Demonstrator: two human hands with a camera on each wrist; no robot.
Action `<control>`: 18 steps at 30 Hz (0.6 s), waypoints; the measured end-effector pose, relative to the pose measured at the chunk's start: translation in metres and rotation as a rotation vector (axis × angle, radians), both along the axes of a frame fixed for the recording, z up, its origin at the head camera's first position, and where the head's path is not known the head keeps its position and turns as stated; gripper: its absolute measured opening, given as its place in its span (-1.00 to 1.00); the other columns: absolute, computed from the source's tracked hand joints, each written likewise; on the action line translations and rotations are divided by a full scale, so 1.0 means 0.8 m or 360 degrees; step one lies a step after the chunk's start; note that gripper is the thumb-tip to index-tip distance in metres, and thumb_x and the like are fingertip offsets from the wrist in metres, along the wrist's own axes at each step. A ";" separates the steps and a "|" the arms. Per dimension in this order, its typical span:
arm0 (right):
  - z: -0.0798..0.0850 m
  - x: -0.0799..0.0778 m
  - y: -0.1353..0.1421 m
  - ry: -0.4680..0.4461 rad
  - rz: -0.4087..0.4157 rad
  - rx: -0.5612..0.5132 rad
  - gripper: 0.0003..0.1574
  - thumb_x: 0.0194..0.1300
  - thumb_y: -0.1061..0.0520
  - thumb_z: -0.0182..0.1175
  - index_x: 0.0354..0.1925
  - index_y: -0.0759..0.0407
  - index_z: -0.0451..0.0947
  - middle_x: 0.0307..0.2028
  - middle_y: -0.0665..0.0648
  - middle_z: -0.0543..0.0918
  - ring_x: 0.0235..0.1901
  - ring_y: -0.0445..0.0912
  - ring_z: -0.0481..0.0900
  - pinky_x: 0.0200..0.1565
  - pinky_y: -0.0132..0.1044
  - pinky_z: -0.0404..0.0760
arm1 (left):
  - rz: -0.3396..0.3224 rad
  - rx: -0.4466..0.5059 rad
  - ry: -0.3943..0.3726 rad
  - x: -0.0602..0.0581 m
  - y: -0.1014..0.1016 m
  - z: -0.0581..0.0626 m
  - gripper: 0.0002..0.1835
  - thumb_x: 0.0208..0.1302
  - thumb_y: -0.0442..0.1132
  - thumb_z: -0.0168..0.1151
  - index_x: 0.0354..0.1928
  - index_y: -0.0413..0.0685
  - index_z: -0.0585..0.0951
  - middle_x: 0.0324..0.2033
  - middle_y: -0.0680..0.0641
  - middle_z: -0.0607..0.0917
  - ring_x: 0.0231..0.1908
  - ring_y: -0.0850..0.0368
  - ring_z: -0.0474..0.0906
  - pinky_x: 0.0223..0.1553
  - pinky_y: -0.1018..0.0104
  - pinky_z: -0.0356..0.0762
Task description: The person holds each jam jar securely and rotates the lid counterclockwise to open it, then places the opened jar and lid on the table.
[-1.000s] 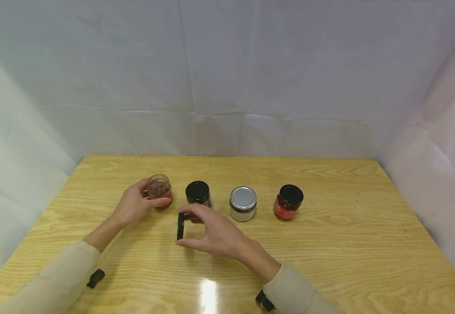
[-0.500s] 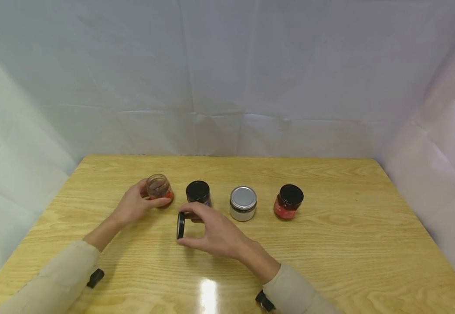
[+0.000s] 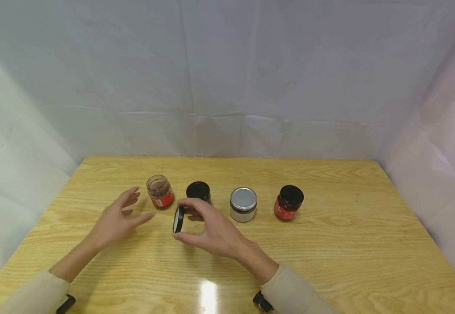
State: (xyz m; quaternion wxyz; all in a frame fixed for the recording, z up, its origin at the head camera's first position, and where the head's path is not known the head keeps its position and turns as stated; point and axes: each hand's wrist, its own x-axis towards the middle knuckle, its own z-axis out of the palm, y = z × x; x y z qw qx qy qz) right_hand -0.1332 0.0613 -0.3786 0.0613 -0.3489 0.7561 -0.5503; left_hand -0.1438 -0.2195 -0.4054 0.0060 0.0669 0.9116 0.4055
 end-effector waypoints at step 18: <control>-0.005 -0.012 -0.027 -0.0038 0.0013 0.0105 -0.24 0.10 0.03 0.42 0.21 0.15 0.36 0.08 -0.02 0.48 0.08 -0.15 0.49 0.09 -0.36 0.43 | -0.0091 -0.0553 0.0484 0.043 -0.007 0.010 -0.20 0.14 0.25 0.25 0.34 -0.03 0.38 0.28 -0.21 0.37 0.23 -0.24 0.29 0.09 -0.26 0.28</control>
